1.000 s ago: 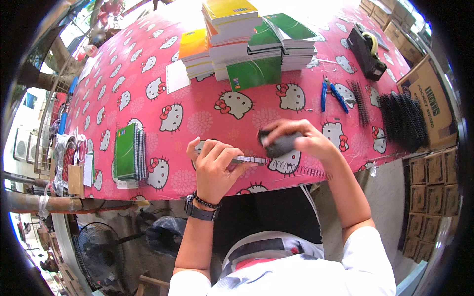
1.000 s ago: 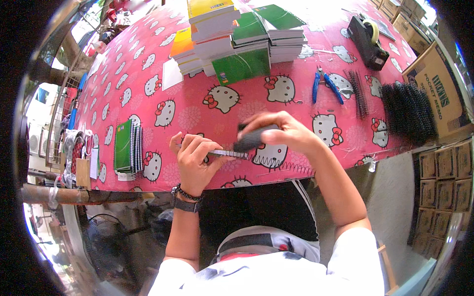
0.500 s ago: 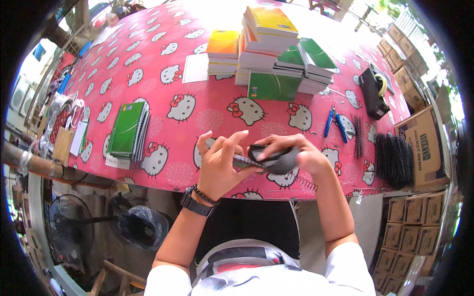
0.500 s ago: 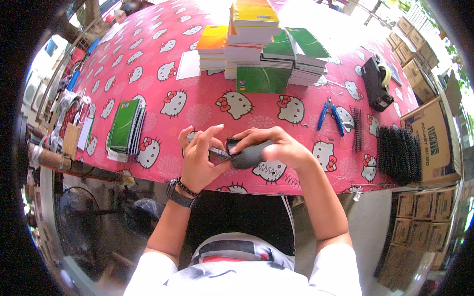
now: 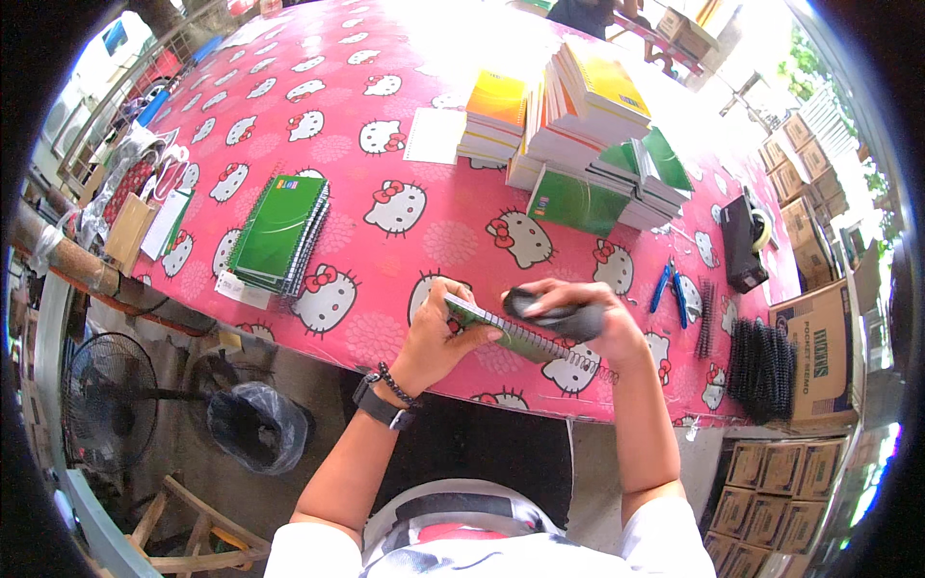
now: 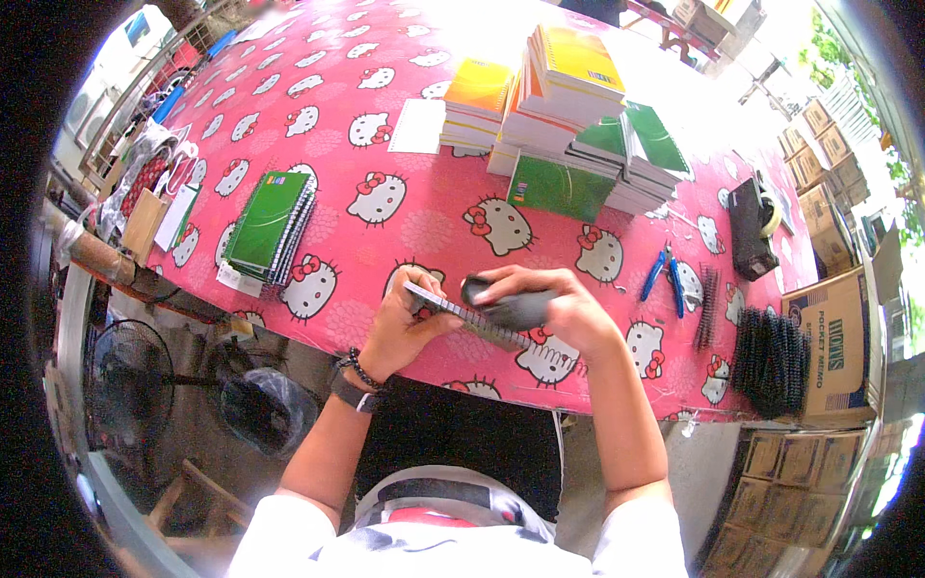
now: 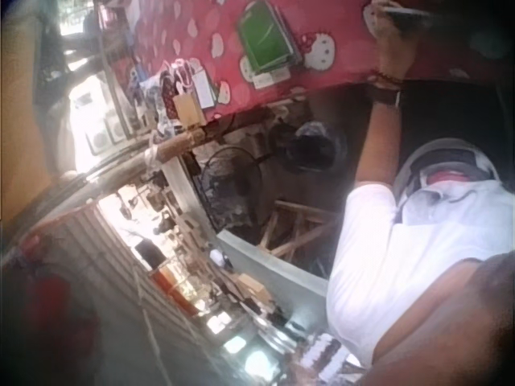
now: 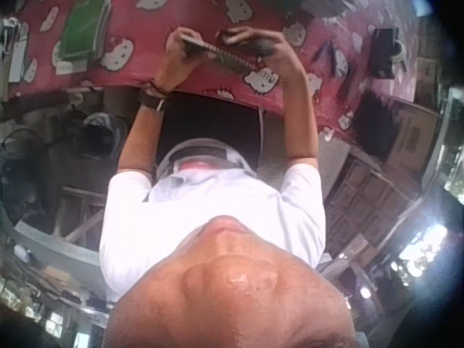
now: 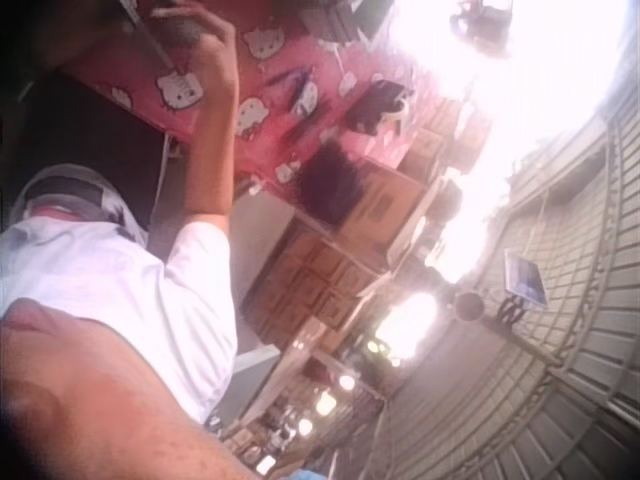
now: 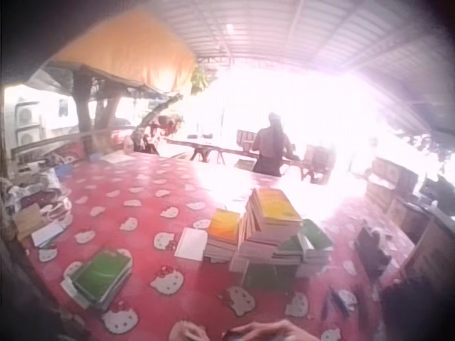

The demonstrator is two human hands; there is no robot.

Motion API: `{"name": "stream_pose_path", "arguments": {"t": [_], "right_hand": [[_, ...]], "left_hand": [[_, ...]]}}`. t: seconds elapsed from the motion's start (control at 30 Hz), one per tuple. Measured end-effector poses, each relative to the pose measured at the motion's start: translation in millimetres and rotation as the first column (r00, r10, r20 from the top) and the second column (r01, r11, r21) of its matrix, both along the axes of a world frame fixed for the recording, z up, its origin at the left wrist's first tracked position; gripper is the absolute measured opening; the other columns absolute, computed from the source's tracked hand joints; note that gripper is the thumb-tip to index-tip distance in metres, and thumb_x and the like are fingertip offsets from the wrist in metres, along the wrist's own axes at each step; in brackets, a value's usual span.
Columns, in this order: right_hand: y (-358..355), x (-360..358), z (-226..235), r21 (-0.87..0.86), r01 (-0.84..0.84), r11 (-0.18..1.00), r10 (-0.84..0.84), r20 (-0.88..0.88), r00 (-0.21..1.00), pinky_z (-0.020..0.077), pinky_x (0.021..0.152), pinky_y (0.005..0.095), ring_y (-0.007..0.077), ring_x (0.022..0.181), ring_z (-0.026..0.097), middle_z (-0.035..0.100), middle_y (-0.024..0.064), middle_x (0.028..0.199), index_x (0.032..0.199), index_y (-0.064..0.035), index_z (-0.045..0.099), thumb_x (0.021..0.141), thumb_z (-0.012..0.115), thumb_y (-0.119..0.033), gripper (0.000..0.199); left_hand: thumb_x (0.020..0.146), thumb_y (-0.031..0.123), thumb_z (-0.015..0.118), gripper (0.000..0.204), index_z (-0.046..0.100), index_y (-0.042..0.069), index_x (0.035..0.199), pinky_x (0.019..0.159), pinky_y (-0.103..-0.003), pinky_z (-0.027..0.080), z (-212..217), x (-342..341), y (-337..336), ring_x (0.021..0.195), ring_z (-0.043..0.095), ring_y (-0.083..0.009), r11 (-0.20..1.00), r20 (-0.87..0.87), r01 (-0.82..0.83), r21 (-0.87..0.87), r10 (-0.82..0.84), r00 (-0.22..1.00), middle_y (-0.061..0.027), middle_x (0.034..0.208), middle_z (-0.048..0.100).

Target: The person assembles notebooks by hand, aligning pages and covers, inserting a plastic spiral binding through the pre-punched holes, and then trimming the excess coil with pliers.

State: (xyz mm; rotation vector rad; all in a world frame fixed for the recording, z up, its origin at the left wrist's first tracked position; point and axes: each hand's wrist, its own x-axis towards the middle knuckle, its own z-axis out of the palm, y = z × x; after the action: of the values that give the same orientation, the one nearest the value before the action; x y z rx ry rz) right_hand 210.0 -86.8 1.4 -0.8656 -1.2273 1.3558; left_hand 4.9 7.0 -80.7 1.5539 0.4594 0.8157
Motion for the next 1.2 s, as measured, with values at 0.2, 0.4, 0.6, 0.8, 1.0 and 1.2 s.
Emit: {"name": "stream_pose_path", "arguments": {"t": [0.2, 0.4, 0.6, 0.8, 1.0, 1.2], "right_hand": [[14.2, -5.2, 3.5, -0.002, 0.077, 0.997, -0.074, 0.254, 0.964, 0.0429, 0.085, 0.0362, 0.0215, 0.099, 0.056, 0.065, 0.0113, 0.098, 0.098, -0.0035, 0.070, 0.074, 0.069, -0.043, 0.046], [23.5, -7.9, 3.1, -0.011, 0.153, 0.988, -0.117, 0.588, 0.800, 0.0413, 0.091, 0.0364, 0.0241, 0.106, 0.055, 0.064, 0.0147, 0.103, 0.099, -0.0043, 0.070, 0.074, 0.069, -0.042, 0.045], [24.4, -5.6, -6.3, 0.024, 0.303, 0.953, -0.266, 0.546, 0.795, 0.0434, 0.084, 0.0334, 0.0211, 0.094, 0.058, 0.064, 0.0109, 0.099, 0.103, -0.0062, 0.068, 0.073, 0.073, -0.043, 0.048], [-3.3, 19.2, 3.5, 0.627, 0.361, 0.691, -0.634, 0.765, -0.114, 0.0389, 0.097, 0.0443, 0.0358, 0.115, 0.047, 0.052, 0.0193, 0.125, 0.113, -0.0075, 0.060, 0.068, 0.077, -0.033, 0.054], [-16.6, -54.0, 23.2, 0.531, 0.324, 0.783, -0.617, 0.599, 0.510, 0.0485, 0.078, 0.0361, 0.0287, 0.089, 0.058, 0.061, 0.0099, 0.094, 0.102, -0.0052, 0.060, 0.071, 0.073, -0.014, 0.035], [-27.2, -52.9, 16.1, 0.473, 0.471, 0.745, -0.662, 0.438, 0.608, 0.0495, 0.069, 0.0327, 0.0246, 0.081, 0.060, 0.062, 0.0094, 0.087, 0.099, -0.0048, 0.060, 0.075, 0.071, -0.011, 0.027]], "left_hand": [[0.069, 0.002, 0.078, 0.046, 0.040, 0.010, 0.094, 0.076, -0.025, 0.041, 2.4, -1.4, -3.4, 0.087, 0.046, -0.0111, 0.999, -0.031, -0.017, 0.027, 0.018, 0.999, -0.0021, 0.092, 0.043], [0.069, 0.006, 0.079, 0.047, 0.040, 0.008, 0.095, 0.071, -0.026, 0.041, 4.1, -0.9, -3.2, 0.080, 0.046, -0.0117, 0.990, -0.019, -0.050, 0.135, 0.053, 0.998, -0.0032, 0.091, 0.045], [0.069, 0.013, 0.081, 0.048, 0.041, 0.006, 0.096, 0.059, -0.025, 0.041, -8.0, 2.8, -2.4, 0.067, 0.044, -0.0109, 0.986, 0.049, -0.096, 0.133, 0.090, 0.995, -0.0035, 0.086, 0.047], [0.070, 0.011, 0.080, 0.048, 0.042, 0.006, 0.097, 0.061, -0.027, 0.042, 7.8, 7.5, -8.2, 0.069, 0.045, -0.0136, 0.966, 0.015, -0.115, 0.232, 0.115, 0.993, -0.0051, 0.084, 0.046], [0.074, 0.004, 0.072, 0.038, 0.046, 0.004, 0.101, 0.067, -0.031, 0.043, 46.8, 19.5, -30.4, 0.074, 0.050, -0.0201, 0.870, -0.017, -0.128, 0.477, 0.155, 0.988, -0.0086, 0.087, 0.050], [0.083, 0.003, 0.065, 0.014, 0.059, 0.003, 0.095, 0.069, -0.025, 0.041, 61.8, 6.7, -34.3, 0.078, 0.050, -0.0131, 0.979, 0.055, -0.117, 0.166, 0.109, 0.992, -0.0040, 0.089, 0.055]]}}
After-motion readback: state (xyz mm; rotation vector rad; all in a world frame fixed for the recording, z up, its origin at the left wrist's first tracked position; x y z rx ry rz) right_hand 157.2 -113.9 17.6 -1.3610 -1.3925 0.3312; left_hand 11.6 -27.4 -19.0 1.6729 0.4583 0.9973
